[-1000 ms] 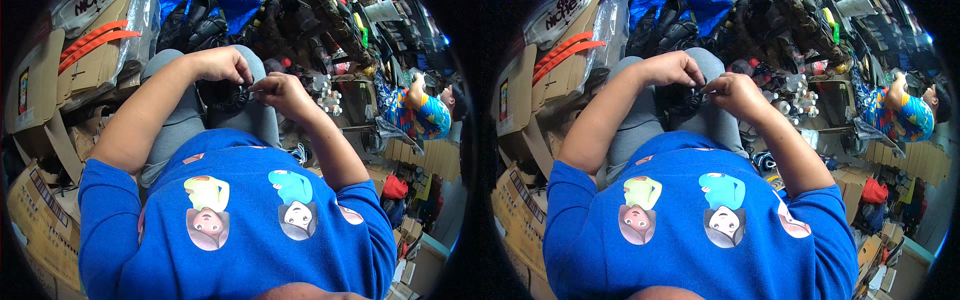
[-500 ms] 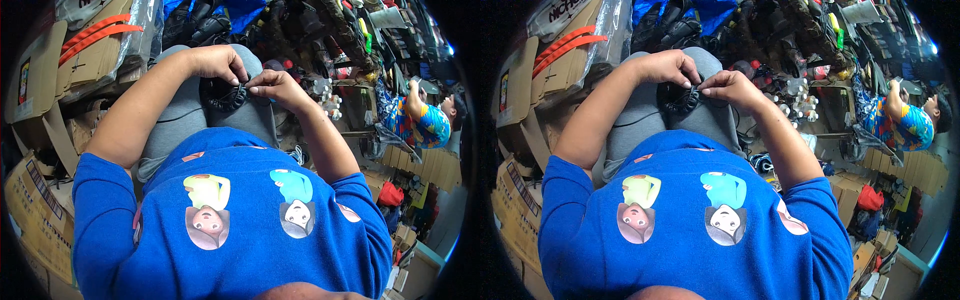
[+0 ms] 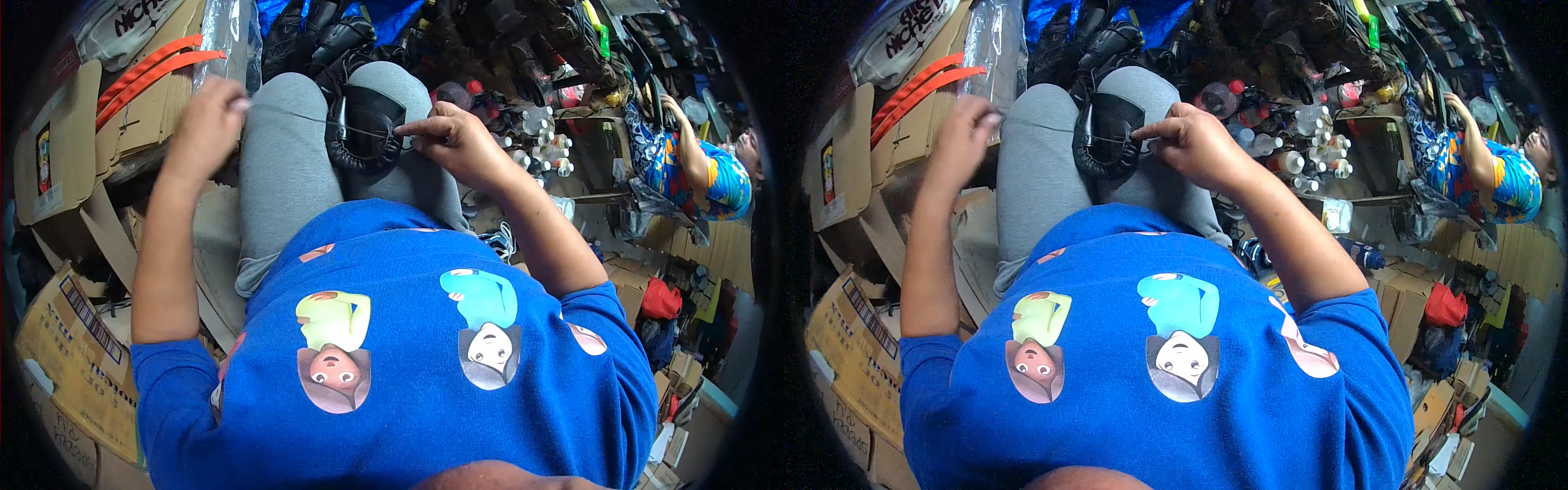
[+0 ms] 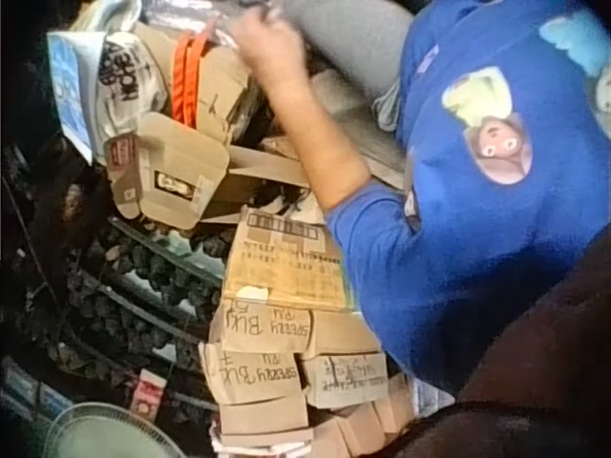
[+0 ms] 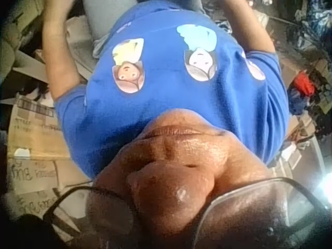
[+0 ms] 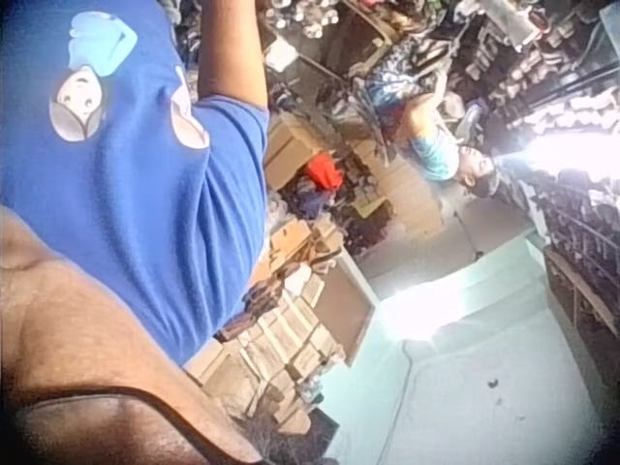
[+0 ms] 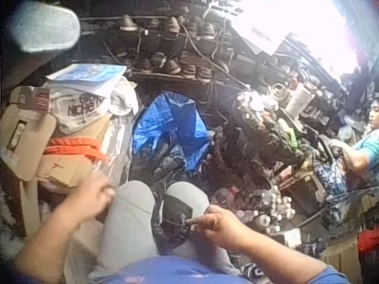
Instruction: Sewing or lacing a black leather shoe component by hand.
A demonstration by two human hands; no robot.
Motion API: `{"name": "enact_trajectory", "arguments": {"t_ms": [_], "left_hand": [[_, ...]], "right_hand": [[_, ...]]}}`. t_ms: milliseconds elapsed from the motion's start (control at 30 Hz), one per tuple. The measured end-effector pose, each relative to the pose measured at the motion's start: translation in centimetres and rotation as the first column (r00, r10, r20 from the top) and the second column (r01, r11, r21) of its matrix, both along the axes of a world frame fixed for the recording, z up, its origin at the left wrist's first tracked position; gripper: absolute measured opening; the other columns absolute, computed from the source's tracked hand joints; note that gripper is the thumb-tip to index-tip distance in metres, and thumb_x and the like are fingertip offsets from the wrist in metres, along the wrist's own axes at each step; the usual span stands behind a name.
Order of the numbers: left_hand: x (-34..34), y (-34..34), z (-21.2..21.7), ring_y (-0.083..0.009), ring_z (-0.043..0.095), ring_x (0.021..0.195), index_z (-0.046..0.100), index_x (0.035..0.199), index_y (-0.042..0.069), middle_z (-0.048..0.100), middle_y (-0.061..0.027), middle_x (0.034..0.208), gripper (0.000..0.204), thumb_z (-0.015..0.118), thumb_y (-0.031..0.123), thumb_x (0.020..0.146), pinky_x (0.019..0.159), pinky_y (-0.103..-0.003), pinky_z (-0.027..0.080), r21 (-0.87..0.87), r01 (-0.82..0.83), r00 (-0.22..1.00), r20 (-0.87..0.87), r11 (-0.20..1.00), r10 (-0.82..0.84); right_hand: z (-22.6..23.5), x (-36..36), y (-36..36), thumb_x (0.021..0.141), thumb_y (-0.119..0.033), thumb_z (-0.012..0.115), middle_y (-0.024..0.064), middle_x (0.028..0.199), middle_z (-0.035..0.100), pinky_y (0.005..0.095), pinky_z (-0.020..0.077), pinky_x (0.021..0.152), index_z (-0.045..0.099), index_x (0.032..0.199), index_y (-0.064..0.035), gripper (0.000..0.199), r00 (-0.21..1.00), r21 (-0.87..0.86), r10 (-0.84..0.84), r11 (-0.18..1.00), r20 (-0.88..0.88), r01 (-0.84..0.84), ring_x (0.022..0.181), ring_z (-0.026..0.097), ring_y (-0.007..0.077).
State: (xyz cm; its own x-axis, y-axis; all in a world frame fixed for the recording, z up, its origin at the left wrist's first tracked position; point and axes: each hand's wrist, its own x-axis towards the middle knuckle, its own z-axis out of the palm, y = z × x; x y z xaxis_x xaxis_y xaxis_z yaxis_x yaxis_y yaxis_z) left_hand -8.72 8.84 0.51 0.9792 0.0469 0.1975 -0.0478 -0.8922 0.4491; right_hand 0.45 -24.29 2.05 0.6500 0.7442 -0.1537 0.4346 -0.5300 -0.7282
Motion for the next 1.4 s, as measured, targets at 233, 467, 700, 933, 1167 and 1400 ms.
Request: {"name": "enact_trajectory", "arguments": {"t_ms": [233,467,700,933,1167,1400], "left_hand": [[-1.6,-5.2,1.5,-0.0204,0.055,0.085,0.064,0.106,0.006,0.052,-0.0125,0.096,0.038,0.048,-0.009,0.075,0.082,-0.033,0.045,-0.396,0.022,0.996,-0.073,0.918,-0.055],[-1.1,-9.2,-1.8,-0.0177,0.053,0.070,0.071,0.097,0.012,0.052,-0.0054,0.074,0.027,0.065,0.000,0.073,0.065,-0.031,0.043,-0.123,0.182,0.975,0.151,0.976,-0.163],[0.8,-9.7,-2.2,-0.0213,0.053,0.066,0.074,0.088,0.018,0.049,-0.0047,0.071,0.022,0.069,0.006,0.071,0.064,-0.036,0.045,-0.383,0.202,0.979,0.047,0.901,-0.200],[0.9,-9.9,-2.0,-0.0211,0.053,0.066,0.073,0.087,0.018,0.050,-0.0042,0.070,0.020,0.068,0.007,0.072,0.064,-0.036,0.044,-0.369,0.190,0.980,0.022,0.910,-0.196],[2.0,-10.0,-2.5,-0.0197,0.053,0.067,0.073,0.089,0.017,0.052,-0.0041,0.071,0.020,0.068,0.007,0.072,0.064,-0.033,0.043,-0.398,0.247,0.960,-0.022,0.883,-0.279],[3.2,-10.3,-2.6,-0.0172,0.051,0.070,0.072,0.092,0.010,0.050,-0.0044,0.072,0.019,0.066,0.002,0.075,0.066,-0.028,0.042,-0.573,0.281,0.928,-0.044,0.770,-0.371]], "right_hand": [[-0.8,-2.5,-0.2,0.075,-0.006,0.061,0.0060,0.077,0.054,0.0393,0.0363,0.080,0.070,0.103,-0.0182,0.032,0.909,-0.061,0.034,0.998,0.415,-0.009,0.080,0.056,0.0228],[-0.9,-1.2,-0.7,0.078,0.001,0.058,0.0036,0.078,0.051,0.0322,0.0397,0.079,0.067,0.110,-0.0182,0.038,0.986,-0.035,0.019,0.999,0.167,-0.013,0.080,0.053,0.0171],[-1.0,2.5,-0.6,0.083,-0.001,0.057,0.0039,0.090,0.052,0.0271,0.0407,0.084,0.069,0.107,-0.0177,0.032,0.965,0.007,0.060,0.998,-0.257,-0.060,0.090,0.052,0.0162],[-1.0,3.0,-0.4,0.084,-0.006,0.059,0.0051,0.093,0.053,0.0289,0.0418,0.085,0.070,0.106,-0.0217,0.029,0.956,-0.002,0.070,0.997,-0.284,-0.074,0.093,0.053,0.0187],[-1.3,3.4,-0.4,0.083,-0.002,0.060,0.0007,0.085,0.052,0.0262,0.0394,0.084,0.069,0.107,-0.0124,0.028,0.935,0.060,0.131,0.991,-0.330,-0.117,0.088,0.049,0.0136],[-1.7,3.8,-0.2,0.082,-0.003,0.063,0.0006,0.089,0.058,0.0251,0.0419,0.082,0.069,0.108,-0.0098,0.027,0.920,0.071,0.171,0.985,-0.351,-0.156,0.089,0.052,0.0119]]}}
